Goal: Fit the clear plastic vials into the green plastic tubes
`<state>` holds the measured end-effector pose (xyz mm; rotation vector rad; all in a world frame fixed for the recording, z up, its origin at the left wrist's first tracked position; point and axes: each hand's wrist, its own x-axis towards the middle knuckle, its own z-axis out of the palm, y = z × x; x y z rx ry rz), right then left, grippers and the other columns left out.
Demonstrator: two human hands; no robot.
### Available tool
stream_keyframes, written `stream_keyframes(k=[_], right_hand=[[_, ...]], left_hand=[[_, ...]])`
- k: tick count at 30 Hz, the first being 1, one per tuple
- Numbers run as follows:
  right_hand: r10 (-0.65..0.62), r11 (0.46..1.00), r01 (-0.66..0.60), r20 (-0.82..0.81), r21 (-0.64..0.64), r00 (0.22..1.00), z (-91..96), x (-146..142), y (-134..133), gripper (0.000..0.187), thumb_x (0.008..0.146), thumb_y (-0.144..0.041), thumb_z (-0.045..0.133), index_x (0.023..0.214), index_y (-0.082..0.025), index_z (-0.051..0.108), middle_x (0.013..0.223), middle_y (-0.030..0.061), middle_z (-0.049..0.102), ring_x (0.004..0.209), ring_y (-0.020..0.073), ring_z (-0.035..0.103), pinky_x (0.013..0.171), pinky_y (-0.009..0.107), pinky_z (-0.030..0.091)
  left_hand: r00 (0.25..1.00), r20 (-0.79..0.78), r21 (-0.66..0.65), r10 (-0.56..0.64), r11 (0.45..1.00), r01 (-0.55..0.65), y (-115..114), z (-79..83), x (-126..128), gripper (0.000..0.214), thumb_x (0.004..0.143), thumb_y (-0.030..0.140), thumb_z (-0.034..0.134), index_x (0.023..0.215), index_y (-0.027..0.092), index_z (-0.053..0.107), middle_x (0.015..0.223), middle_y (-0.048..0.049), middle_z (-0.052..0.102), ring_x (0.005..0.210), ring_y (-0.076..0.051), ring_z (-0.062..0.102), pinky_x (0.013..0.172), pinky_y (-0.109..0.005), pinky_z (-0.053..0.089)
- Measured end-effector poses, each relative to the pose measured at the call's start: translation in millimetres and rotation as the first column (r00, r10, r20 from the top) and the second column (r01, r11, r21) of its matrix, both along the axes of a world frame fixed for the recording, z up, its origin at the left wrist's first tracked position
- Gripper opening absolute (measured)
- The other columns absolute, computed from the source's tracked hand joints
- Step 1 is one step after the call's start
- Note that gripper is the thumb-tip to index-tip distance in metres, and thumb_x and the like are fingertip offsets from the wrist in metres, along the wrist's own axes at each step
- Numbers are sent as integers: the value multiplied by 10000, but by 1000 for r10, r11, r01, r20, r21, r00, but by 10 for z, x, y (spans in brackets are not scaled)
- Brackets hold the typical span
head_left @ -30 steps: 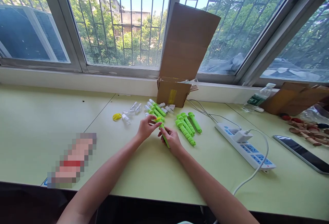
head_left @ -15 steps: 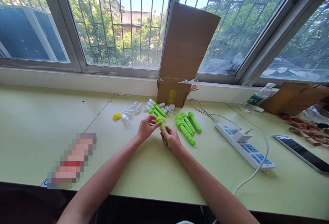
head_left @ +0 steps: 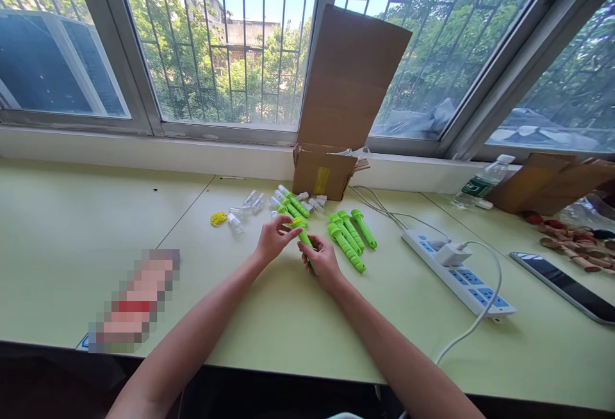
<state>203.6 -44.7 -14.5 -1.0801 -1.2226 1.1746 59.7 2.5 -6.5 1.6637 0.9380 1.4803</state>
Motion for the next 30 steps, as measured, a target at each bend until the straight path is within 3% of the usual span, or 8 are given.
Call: stream_keyframes(k=[7, 16, 22, 27, 30], right_hand=[[32, 999, -34, 97, 13, 995, 59, -25, -24, 376, 692, -546, 656, 683, -183, 559, 529, -21, 535, 391, 84, 425, 347, 213, 335], [80, 996, -84, 108, 30, 991, 41, -33, -21, 393, 753, -571, 593, 763, -178, 586, 550, -14, 545, 434, 94, 460, 369, 202, 341], [54, 998, -52, 84, -26, 995, 34, -12, -16, 390, 728, -558, 619, 675, -180, 540, 451, -56, 456, 336, 61, 351, 312, 197, 253], [-3, 994, 5, 15, -106, 1000, 43, -10, -2, 478, 594, -487, 756, 900, -196, 532, 558, -60, 553, 344, 64, 381, 273, 183, 253], [8, 993, -5, 23, -115, 1000, 32, -9, 10, 480, 603, -500, 743, 899, -195, 520, 591, -43, 590, 349, 64, 396, 268, 177, 261]], left_hand=[[1000, -16, -2, 10, 1000, -10, 2, -1, -7, 380, 680, 455, 730, 852, 155, 572, 864, -41, 625, 711, -155, 679, 557, -237, 566], [1000, -23, 17, 17, 1000, -16, 14, -9, -15, 371, 691, 445, 724, 862, 156, 567, 881, -42, 634, 715, -157, 684, 560, -243, 569], [1000, -14, -8, 4, 1000, -5, 5, -4, -4, 381, 683, 441, 732, 859, 153, 555, 847, -30, 614, 705, -156, 683, 553, -235, 562], [1000, -19, -20, -2, 1000, 2, 0, -4, -19, 379, 678, 445, 735, 842, 156, 552, 824, -24, 616, 701, -158, 684, 545, -232, 559], [999, -40, -21, -7, 1000, 6, 9, -18, -34, 380, 677, 451, 734, 843, 158, 558, 814, -27, 632, 710, -167, 687, 553, -243, 566]])
